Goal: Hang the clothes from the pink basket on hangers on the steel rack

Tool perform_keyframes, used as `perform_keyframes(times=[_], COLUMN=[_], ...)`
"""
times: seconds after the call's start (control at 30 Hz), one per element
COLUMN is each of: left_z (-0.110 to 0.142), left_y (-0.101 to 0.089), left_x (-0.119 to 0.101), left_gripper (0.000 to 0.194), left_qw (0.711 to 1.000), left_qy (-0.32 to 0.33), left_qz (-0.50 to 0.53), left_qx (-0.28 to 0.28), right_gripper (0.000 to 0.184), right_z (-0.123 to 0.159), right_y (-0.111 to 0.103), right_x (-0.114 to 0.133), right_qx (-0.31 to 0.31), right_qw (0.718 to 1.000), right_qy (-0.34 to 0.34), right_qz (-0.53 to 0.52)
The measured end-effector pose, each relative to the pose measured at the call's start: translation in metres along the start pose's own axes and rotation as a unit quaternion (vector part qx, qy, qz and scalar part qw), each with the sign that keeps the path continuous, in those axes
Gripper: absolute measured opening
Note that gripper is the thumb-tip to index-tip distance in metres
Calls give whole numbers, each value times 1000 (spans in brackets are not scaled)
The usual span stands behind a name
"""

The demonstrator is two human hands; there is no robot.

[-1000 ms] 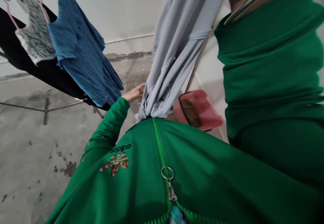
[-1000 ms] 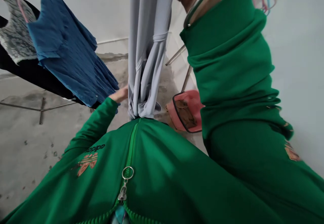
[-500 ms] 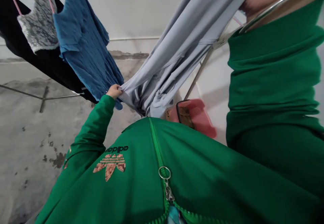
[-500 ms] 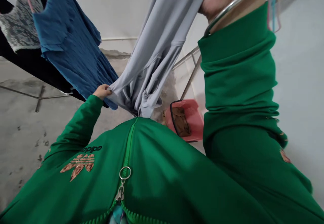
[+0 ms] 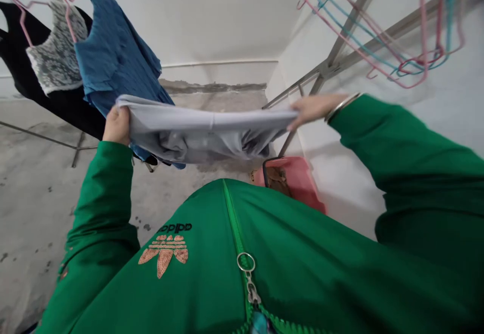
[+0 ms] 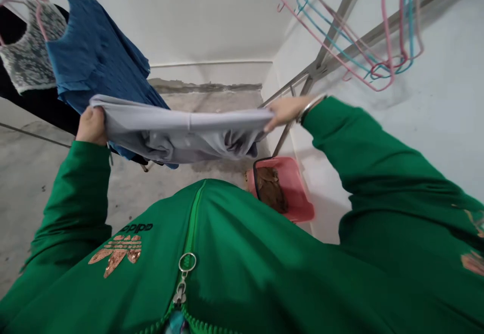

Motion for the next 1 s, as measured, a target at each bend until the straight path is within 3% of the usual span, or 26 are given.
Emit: perform_keyframes(times=[0.07, 0.1, 0.13, 0.17, 0.2, 0.27, 0.33, 0.37, 0.47, 0.53, 0.57, 0.67, 0.77, 0.87, 0.93, 1.0], left_z=[14, 24, 36, 48, 59, 76, 88, 93, 101, 104, 106, 119, 138, 152, 156, 157], left_y=[0, 2, 5, 5, 6, 9, 15, 18, 28, 30, 29, 28, 32, 39, 44, 50], left_x=[-3, 0, 5, 12, 17, 26, 32, 35, 37, 34, 33, 31, 24, 7, -9, -26], left_gripper=[43, 43, 43, 42, 41, 41, 43, 43, 45, 48, 51, 63, 69, 70, 73, 74], left_qw=[981, 952, 916, 889, 881, 917, 969, 980, 966, 954, 949, 935, 921, 914, 914, 915], left_qy=[-12, -32, -61, -91, -117, -153, -163, -161, -151, -157, -170, -235, -267, -267, -258, -253], left_qz=[-158, -237, -291, -319, -318, -234, -65, 27, 209, 254, 263, 265, 270, 293, 304, 307], left_qx=[109, 191, 270, 315, 329, 284, 172, 112, -4, -29, -28, 30, 86, 82, 70, 68], right_gripper=[11, 9, 8, 10, 16, 28, 34, 34, 32, 34, 36, 43, 46, 36, 28, 30], right_z=[-5, -5, -4, -2, 0, 2, 0, -2, -12, -17, -20, -31, -45, -60, -65, -61], right_y=[27, 35, 40, 43, 46, 59, 79, 88, 94, 84, 79, 66, 60, 62, 57, 34], right_x=[-25, -36, -46, -56, -64, -77, -80, -78, -61, -51, -46, -38, -30, -18, -8, -1], right_qx=[77, 77, 57, 22, -17, -71, -88, -90, -119, -129, -126, -109, -145, -144, -113, -128], right_qw=[994, 996, 998, 996, 981, 914, 836, 809, 747, 711, 706, 730, 810, 898, 924, 945], right_qy=[25, 14, -5, -30, -55, -67, -33, -19, -67, -117, -129, -145, -172, -161, -158, -164], right_qz=[66, 41, -10, -87, -186, -393, -541, -581, -651, -681, -685, -659, -542, -384, -328, -251])
Point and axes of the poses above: each hand's wrist, its own z-axis away from the middle knuckle, its own y-axis out of the palm, x = y × z, the point moved 4 cm from there along -z, towards the middle knuckle, and after that the axes turned 5 degrees about x, right-handed, at the moved point
